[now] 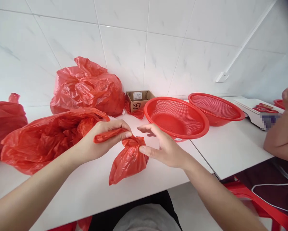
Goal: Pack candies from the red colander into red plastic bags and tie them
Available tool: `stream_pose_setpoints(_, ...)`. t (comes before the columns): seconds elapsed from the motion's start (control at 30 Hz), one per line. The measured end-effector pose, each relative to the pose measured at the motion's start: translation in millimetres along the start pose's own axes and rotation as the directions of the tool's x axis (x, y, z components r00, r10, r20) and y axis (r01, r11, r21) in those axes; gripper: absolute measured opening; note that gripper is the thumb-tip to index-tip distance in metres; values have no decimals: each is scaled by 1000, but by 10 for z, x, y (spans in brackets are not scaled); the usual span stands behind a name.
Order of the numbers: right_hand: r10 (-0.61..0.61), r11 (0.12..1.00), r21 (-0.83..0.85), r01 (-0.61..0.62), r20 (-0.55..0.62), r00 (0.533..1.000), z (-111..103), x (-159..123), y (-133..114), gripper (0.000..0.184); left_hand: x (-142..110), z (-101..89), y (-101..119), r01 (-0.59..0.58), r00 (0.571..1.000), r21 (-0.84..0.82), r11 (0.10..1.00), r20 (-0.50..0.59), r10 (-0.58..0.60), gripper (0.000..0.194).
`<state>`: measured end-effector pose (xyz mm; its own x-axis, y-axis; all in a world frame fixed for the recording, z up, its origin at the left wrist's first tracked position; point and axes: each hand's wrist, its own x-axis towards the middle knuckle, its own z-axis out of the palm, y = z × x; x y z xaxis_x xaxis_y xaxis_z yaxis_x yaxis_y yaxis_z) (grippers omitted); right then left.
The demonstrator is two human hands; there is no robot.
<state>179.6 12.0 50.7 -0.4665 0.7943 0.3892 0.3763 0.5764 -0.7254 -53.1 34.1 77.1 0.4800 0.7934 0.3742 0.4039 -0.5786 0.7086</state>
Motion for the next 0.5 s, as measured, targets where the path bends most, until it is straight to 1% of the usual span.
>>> stream_pose_setpoints(0.03, 19, 994, 106, -20, 16, 1000, 46, 10, 27, 36, 9, -18, 54, -8, 999, 9, 1000, 36, 8, 19)
stream_pose_setpoints(0.07, 41, 979, 199, -50, 46, 998, 115, 21, 54, 42, 16, -38, 105, -26, 998, 23, 999, 64, 25, 19)
stream_pose_setpoints(0.1, 65, 961, 263, -83, 75, 995, 201, 31, 78, 39, 19, -58, 150, -49, 996, 40, 998, 72, 46, 19)
stream_pose_setpoints(0.13, 87, 949, 295, -110, 93, 992, 297, 39, 95, 31, 16, -79, 189, -72, 996, 60, 996, 51, 69, 18)
stream_pose_setpoints(0.17, 104, 946, 298, -128, 93, 990, 394, 45, 103, 23, 6, -100, 224, -86, 996, 86, 993, 11, 85, 17)
stream_pose_setpoints(0.2, 116, 950, 282, -134, 81, 990, 483, 50, 99, 21, -12, -122, 253, -85, 995, 110, 990, -41, 90, 16)
stream_pose_setpoints(0.23, 115, 957, 260, -128, 64, 991, 557, 54, 82, 23, -36, -144, 279, -64, 993, 123, 990, -92, 76, 16)
stream_pose_setpoints(0.27, 105, 964, 241, -114, 50, 993, 613, 59, 51, 25, -67, -169, 304, -28, 990, 125, 992, -133, 45, 16)
stream_pose_setpoints(0.33, 77, 967, 237, -91, 67, 995, 670, 70, -43, 26, -142, -236, 351, 56, 977, 113, 992, -209, -31, 18)
stream_pose_setpoints(0.4, 56, 951, 298, -81, 93, 994, 681, 78, -159, 21, -236, -354, 401, 123, 949, 102, 987, -304, -86, 22)
stream_pose_setpoints(0.43, 38, 936, 346, -66, 86, 996, 682, 76, -213, 22, -292, -440, 428, 154, 925, 105, 982, -364, -106, 24)
stream_pose_setpoints(0.5, -13, 903, 429, 8, 9, 1000, 690, 51, -281, 35, -433, -666, 483, 207, 845, 77, 975, -516, -139, 27)
